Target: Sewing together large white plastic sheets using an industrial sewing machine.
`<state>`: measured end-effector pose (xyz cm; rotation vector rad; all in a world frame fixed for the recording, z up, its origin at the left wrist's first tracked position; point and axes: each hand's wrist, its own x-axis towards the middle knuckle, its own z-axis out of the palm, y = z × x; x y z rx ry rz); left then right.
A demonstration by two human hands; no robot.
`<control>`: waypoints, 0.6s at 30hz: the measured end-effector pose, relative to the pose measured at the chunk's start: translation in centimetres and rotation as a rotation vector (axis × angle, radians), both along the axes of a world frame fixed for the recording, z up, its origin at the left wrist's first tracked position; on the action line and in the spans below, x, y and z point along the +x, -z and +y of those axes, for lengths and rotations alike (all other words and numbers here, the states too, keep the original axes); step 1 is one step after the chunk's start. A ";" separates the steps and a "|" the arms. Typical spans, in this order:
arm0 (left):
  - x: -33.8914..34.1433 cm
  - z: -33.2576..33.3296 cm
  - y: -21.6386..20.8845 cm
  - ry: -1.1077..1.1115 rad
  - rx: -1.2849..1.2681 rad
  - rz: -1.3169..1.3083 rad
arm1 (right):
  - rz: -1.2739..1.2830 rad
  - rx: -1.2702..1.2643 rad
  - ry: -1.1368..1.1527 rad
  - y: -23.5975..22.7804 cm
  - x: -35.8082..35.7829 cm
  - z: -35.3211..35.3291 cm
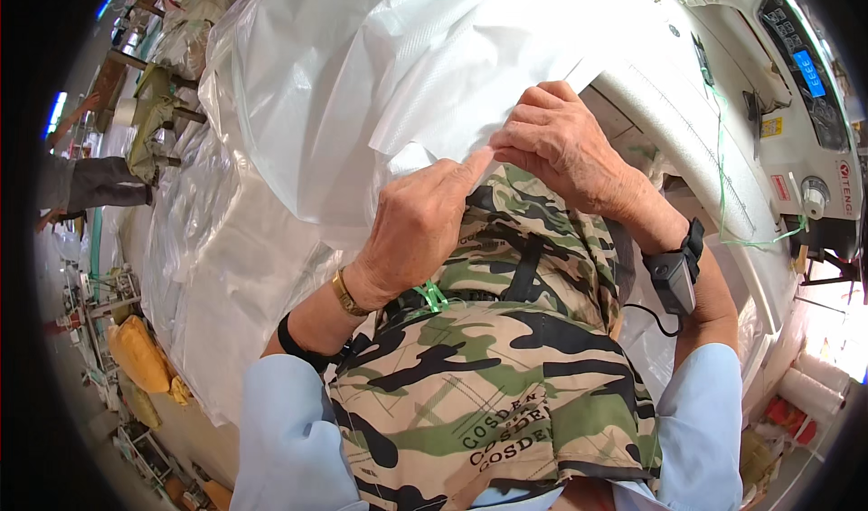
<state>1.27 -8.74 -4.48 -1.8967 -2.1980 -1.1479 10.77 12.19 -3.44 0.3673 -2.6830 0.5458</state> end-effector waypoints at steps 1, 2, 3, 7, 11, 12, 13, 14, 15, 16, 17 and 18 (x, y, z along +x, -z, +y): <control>0.1 0.1 -0.5 0.010 0.003 0.035 | 0.027 0.004 -0.002 -0.3 0.0 0.3; 0.1 0.0 -0.6 0.021 0.010 0.040 | 0.032 0.011 0.009 -0.7 -0.1 0.4; -0.1 0.0 -0.7 0.003 0.026 0.034 | 0.010 0.008 0.027 -1.0 -0.3 0.5; 0.1 0.9 -1.1 -0.035 0.072 0.067 | 0.001 0.075 0.055 -1.4 -0.7 1.1; -0.5 1.6 -0.7 -0.033 0.072 0.105 | -0.011 0.195 0.038 -1.9 -0.8 1.9; -0.7 1.6 -0.8 -0.015 0.051 0.101 | -0.036 0.208 0.020 -2.1 -0.8 2.2; -1.0 1.8 -1.2 -0.009 0.061 0.102 | -0.035 0.217 0.026 -2.3 -0.7 2.7; -1.4 1.9 -1.7 0.053 0.002 -0.129 | -0.044 0.209 0.021 -2.3 -0.7 3.2; -1.7 2.0 -2.1 0.116 -0.058 -0.360 | -0.053 0.200 0.016 -2.4 -0.7 3.7; -1.9 2.1 -2.1 0.124 -0.051 -0.360 | -0.054 0.209 0.023 -2.4 -0.6 4.2; -2.0 2.2 -2.0 0.127 -0.061 -0.419 | -0.068 0.214 0.043 -2.5 -0.5 4.8; -2.1 2.3 -2.0 0.129 -0.073 -0.478 | -0.083 0.218 0.062 -2.4 -0.5 5.3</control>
